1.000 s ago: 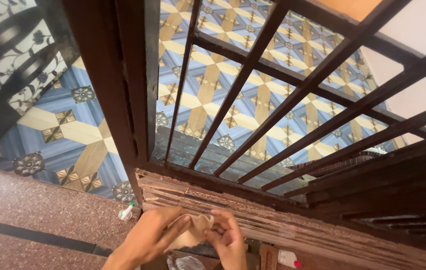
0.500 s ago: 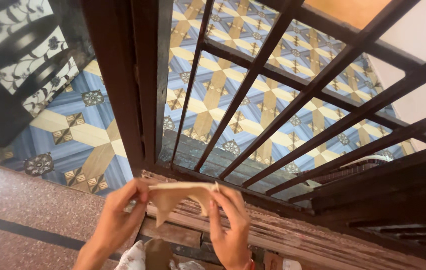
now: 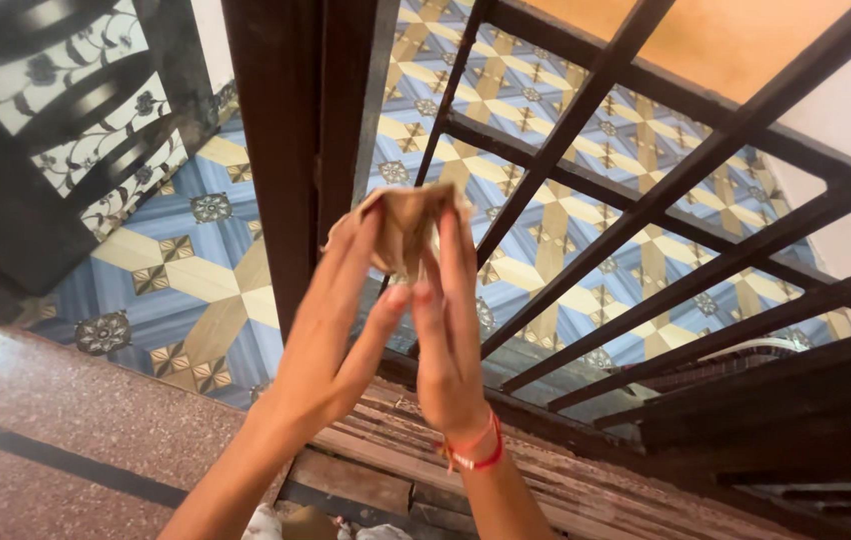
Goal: The person wipes a metal gate using a cloth, then rubs the bars by hand.
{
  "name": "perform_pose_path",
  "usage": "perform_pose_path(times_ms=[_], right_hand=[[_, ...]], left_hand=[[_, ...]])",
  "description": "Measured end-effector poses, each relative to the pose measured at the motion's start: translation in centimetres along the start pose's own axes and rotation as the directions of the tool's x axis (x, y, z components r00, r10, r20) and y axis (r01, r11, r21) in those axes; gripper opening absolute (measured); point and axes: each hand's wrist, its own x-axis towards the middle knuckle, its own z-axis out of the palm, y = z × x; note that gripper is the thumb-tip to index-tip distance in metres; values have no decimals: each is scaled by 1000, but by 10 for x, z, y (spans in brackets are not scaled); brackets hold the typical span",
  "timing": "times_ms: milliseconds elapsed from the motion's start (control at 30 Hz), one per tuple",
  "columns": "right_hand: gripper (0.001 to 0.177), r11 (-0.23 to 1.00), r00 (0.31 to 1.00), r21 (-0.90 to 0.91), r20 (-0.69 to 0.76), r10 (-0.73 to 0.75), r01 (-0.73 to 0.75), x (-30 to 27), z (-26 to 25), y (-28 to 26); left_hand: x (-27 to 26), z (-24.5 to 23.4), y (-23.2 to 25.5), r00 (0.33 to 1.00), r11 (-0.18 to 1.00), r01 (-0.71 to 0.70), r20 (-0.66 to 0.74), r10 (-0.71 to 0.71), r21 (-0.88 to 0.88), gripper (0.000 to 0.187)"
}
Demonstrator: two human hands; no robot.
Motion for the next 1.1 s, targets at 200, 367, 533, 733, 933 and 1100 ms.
perform_pose_path(times_ms=[200, 367, 533, 733, 933, 1100], right_hand=[[84, 964, 995, 263, 97, 14, -40, 25, -6, 1], [83, 993, 985, 12, 131, 112, -115, -4, 6, 32], [79, 971, 966, 49, 127, 226, -234, -49, 19, 72], [76, 906, 896, -42, 130, 424, -422, -90, 20, 75], [71, 953, 942, -131, -236, 238, -273, -96, 1, 8], [76, 970, 948, -194, -308, 79, -144, -50, -17, -18]], left_hand=[[29, 12, -14, 999, 995, -34, 22, 36, -99, 63], [11, 23, -33, 994, 989, 88, 68, -81, -118, 56], [-37, 47, -73, 964, 961, 251, 118, -238, -113, 55], [-100, 63, -103, 758, 741, 652, 130, -639, -159, 57], [-109, 65, -58, 983, 989, 88, -149, -105, -116, 68], [-46, 62, -13, 997, 942, 73, 9, -74, -327, 85]])
